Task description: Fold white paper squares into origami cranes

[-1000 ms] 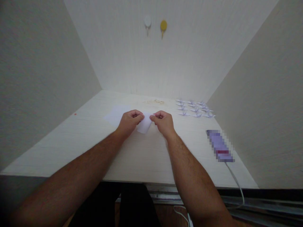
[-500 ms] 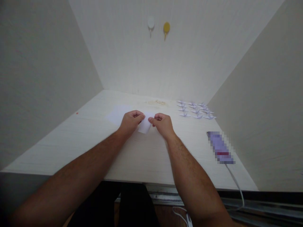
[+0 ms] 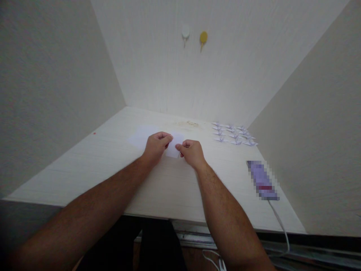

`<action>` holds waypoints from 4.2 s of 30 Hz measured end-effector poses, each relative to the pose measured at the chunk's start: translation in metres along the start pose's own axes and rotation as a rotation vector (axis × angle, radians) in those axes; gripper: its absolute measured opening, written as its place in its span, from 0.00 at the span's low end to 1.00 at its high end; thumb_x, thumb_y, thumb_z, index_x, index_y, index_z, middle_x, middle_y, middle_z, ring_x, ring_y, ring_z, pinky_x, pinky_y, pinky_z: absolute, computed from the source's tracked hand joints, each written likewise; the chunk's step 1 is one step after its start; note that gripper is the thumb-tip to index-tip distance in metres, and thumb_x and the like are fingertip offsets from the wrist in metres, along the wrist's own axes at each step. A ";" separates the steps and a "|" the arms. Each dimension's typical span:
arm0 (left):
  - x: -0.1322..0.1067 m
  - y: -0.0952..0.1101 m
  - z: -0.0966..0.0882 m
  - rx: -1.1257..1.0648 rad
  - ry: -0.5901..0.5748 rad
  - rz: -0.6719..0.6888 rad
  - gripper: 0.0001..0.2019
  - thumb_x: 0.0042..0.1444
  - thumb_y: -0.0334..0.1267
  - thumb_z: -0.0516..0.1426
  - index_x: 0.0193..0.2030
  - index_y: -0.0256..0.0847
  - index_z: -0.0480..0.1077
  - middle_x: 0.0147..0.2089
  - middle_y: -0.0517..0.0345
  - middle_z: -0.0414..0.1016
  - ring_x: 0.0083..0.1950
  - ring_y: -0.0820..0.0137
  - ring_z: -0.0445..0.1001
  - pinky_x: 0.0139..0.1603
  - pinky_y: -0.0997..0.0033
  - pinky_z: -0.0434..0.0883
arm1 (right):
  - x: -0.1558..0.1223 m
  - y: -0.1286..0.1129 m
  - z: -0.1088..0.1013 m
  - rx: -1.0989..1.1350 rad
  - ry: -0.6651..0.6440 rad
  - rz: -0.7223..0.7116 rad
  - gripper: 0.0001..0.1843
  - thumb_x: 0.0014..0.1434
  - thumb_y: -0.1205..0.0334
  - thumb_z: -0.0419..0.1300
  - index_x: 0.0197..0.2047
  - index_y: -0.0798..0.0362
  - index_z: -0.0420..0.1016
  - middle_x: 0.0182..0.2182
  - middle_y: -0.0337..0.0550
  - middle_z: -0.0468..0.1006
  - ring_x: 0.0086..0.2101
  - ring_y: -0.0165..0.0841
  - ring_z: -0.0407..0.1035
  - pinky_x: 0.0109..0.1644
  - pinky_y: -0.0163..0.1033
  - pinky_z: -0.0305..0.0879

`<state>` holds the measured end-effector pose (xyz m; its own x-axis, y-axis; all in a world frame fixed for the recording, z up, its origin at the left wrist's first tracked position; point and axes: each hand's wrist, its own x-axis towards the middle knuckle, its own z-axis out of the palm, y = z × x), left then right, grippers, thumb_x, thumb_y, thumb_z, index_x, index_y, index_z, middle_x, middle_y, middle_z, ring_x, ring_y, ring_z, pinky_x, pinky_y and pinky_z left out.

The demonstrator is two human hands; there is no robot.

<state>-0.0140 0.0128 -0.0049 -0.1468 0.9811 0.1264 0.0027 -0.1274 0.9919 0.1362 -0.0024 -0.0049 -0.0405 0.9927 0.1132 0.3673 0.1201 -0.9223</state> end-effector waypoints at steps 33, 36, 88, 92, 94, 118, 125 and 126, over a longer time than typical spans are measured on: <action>0.008 -0.008 0.004 -0.170 0.175 -0.072 0.08 0.43 0.39 0.61 0.27 0.36 0.72 0.21 0.63 0.66 0.21 0.78 0.60 0.21 0.75 0.56 | 0.000 0.005 0.004 -0.038 -0.117 -0.021 0.11 0.54 0.55 0.57 0.26 0.52 0.66 0.16 0.32 0.64 0.18 0.26 0.58 0.23 0.33 0.53; 0.009 -0.012 0.003 -0.164 0.172 -0.048 0.08 0.43 0.40 0.61 0.28 0.37 0.72 0.21 0.62 0.67 0.21 0.77 0.60 0.22 0.75 0.58 | -0.001 0.004 0.005 -0.008 -0.150 -0.010 0.11 0.54 0.55 0.57 0.26 0.52 0.65 0.16 0.33 0.64 0.18 0.26 0.58 0.22 0.32 0.54; 0.018 -0.012 -0.013 0.056 -0.021 0.021 0.06 0.45 0.38 0.62 0.24 0.37 0.73 0.22 0.60 0.70 0.23 0.75 0.63 0.24 0.75 0.58 | -0.001 -0.003 -0.009 -0.374 -0.230 -0.154 0.21 0.59 0.50 0.53 0.20 0.54 0.69 0.16 0.35 0.65 0.20 0.26 0.55 0.25 0.34 0.49; 0.017 -0.010 -0.013 0.056 -0.044 0.017 0.04 0.46 0.34 0.59 0.26 0.38 0.74 0.23 0.59 0.71 0.24 0.74 0.64 0.25 0.75 0.58 | -0.002 -0.002 -0.008 -0.359 -0.268 -0.153 0.23 0.60 0.50 0.51 0.20 0.54 0.69 0.16 0.36 0.67 0.19 0.26 0.55 0.25 0.34 0.49; 0.016 -0.009 -0.013 0.058 -0.038 0.018 0.03 0.45 0.33 0.58 0.25 0.38 0.74 0.23 0.59 0.71 0.24 0.74 0.64 0.26 0.75 0.59 | -0.002 -0.002 -0.009 -0.346 -0.270 -0.163 0.23 0.60 0.50 0.51 0.20 0.54 0.69 0.16 0.36 0.67 0.19 0.26 0.55 0.25 0.34 0.49; 0.017 -0.009 -0.018 -0.201 -0.203 -0.225 0.15 0.35 0.40 0.67 0.32 0.35 0.76 0.29 0.54 0.76 0.28 0.72 0.70 0.30 0.72 0.65 | 0.000 0.001 -0.018 0.277 -0.141 -0.141 0.10 0.52 0.56 0.62 0.32 0.53 0.70 0.19 0.32 0.70 0.17 0.24 0.58 0.21 0.32 0.53; 0.011 -0.003 -0.018 -0.213 -0.369 -0.258 0.17 0.34 0.42 0.69 0.30 0.34 0.74 0.25 0.59 0.72 0.25 0.75 0.67 0.30 0.71 0.64 | 0.002 0.009 -0.018 0.270 -0.342 -0.200 0.13 0.50 0.60 0.65 0.40 0.51 0.77 0.31 0.38 0.77 0.25 0.26 0.66 0.26 0.33 0.62; 0.011 -0.002 -0.018 -0.210 -0.371 -0.256 0.16 0.34 0.41 0.69 0.29 0.34 0.73 0.25 0.59 0.72 0.25 0.75 0.67 0.30 0.71 0.65 | 0.002 0.010 -0.018 0.256 -0.365 -0.196 0.11 0.50 0.60 0.65 0.39 0.51 0.78 0.29 0.38 0.76 0.24 0.26 0.66 0.27 0.33 0.63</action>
<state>-0.0332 0.0211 -0.0059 0.2458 0.9655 -0.0861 -0.1922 0.1356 0.9719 0.1565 0.0007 -0.0072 -0.4259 0.8827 0.1988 0.0821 0.2565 -0.9631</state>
